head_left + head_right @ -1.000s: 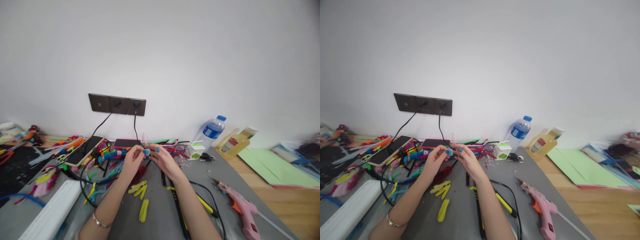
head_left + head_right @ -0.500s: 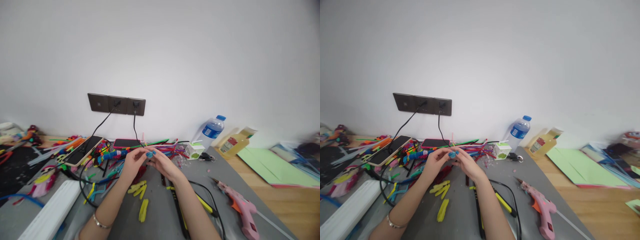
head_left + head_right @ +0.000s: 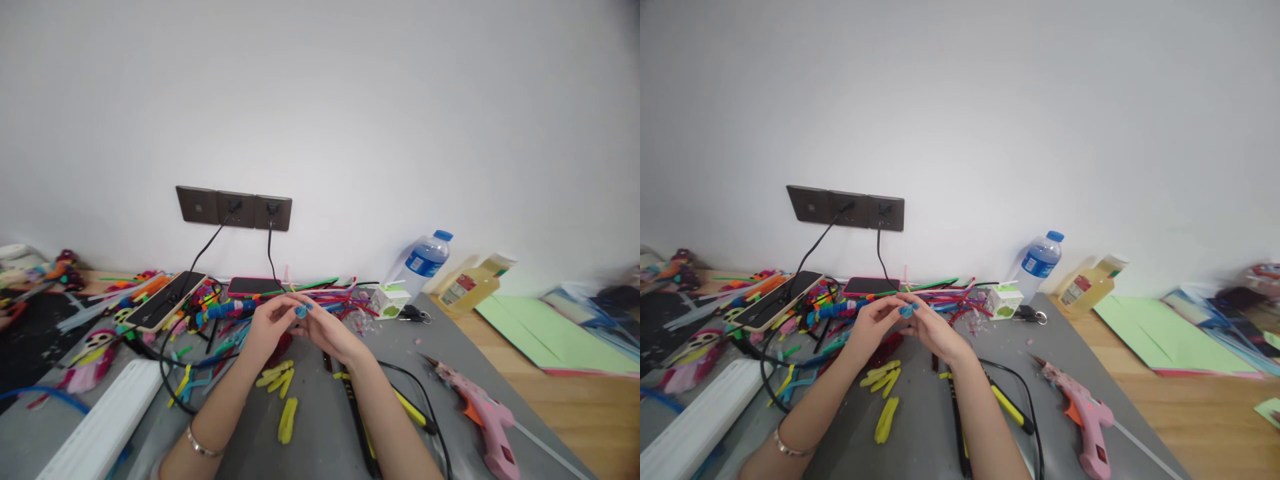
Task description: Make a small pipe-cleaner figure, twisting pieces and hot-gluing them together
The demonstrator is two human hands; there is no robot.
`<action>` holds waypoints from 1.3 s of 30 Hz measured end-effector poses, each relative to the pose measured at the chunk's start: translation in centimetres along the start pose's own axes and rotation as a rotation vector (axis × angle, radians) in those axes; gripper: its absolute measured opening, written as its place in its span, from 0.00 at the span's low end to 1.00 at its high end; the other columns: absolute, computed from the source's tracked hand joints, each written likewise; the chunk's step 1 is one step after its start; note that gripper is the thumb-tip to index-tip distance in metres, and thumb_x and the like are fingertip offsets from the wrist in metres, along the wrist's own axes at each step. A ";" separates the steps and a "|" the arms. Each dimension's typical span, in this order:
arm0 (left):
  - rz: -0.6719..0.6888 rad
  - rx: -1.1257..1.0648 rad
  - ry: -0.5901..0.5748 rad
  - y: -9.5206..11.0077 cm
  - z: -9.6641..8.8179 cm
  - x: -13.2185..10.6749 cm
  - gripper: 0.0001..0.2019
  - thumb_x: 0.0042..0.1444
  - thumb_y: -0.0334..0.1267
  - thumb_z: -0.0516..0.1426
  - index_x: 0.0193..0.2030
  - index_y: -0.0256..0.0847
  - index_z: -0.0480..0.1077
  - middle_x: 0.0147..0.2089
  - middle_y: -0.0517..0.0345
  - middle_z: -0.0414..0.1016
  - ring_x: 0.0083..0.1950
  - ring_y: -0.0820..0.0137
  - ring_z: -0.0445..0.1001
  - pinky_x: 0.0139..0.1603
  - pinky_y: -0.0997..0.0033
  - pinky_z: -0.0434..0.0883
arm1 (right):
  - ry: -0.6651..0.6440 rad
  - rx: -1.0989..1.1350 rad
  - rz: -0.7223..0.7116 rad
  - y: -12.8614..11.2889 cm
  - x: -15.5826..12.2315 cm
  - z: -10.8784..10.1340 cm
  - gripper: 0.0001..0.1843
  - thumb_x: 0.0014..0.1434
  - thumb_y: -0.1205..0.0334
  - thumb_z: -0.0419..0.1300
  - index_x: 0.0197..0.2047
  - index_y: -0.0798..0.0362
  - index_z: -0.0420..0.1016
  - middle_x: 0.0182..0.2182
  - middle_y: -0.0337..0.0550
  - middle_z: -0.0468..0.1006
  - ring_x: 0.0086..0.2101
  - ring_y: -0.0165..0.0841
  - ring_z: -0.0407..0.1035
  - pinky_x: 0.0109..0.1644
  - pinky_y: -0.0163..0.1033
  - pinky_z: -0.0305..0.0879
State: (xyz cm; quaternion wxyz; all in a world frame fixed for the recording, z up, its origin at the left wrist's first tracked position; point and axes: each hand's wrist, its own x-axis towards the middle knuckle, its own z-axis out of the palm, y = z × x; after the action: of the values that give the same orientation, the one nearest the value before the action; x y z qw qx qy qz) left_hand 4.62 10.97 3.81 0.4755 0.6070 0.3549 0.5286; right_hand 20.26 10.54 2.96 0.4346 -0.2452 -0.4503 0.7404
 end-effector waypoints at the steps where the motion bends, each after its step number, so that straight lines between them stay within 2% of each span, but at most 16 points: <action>1: 0.001 0.000 -0.001 0.0 0.0 0.0 0.08 0.54 0.40 0.60 0.33 0.38 0.76 0.34 0.54 0.79 0.36 0.66 0.77 0.40 0.69 0.74 | 0.002 0.001 0.001 0.0 0.0 0.0 0.21 0.60 0.49 0.61 0.55 0.43 0.71 0.52 0.43 0.75 0.46 0.35 0.71 0.47 0.40 0.65; 6: 0.005 -0.010 -0.017 -0.2 0.0 0.0 0.08 0.55 0.40 0.60 0.34 0.38 0.76 0.34 0.55 0.78 0.36 0.67 0.76 0.40 0.69 0.74 | 0.001 0.025 0.007 -0.1 -0.2 0.1 0.24 0.59 0.50 0.62 0.57 0.43 0.69 0.52 0.43 0.75 0.46 0.35 0.70 0.46 0.38 0.65; 18: 0.021 -0.017 -0.032 0.4 0.0 0.0 0.06 0.55 0.37 0.59 0.33 0.37 0.76 0.32 0.56 0.78 0.34 0.69 0.76 0.38 0.72 0.72 | -0.023 0.017 -0.003 0.1 0.0 -0.1 0.19 0.61 0.53 0.61 0.55 0.42 0.72 0.53 0.43 0.74 0.47 0.35 0.69 0.45 0.38 0.66; 39: 0.021 0.000 -0.028 0.2 -0.1 -0.1 0.06 0.55 0.38 0.60 0.33 0.37 0.74 0.32 0.56 0.77 0.34 0.69 0.75 0.37 0.72 0.71 | -0.021 0.002 -0.017 0.0 0.1 -0.1 0.18 0.61 0.53 0.61 0.53 0.44 0.73 0.52 0.43 0.74 0.46 0.34 0.70 0.46 0.37 0.66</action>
State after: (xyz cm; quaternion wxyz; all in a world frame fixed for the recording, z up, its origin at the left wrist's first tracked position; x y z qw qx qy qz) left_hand 4.50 10.84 3.96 0.4751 0.6178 0.3419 0.5250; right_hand 20.26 10.61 2.92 0.4364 -0.2331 -0.4562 0.7397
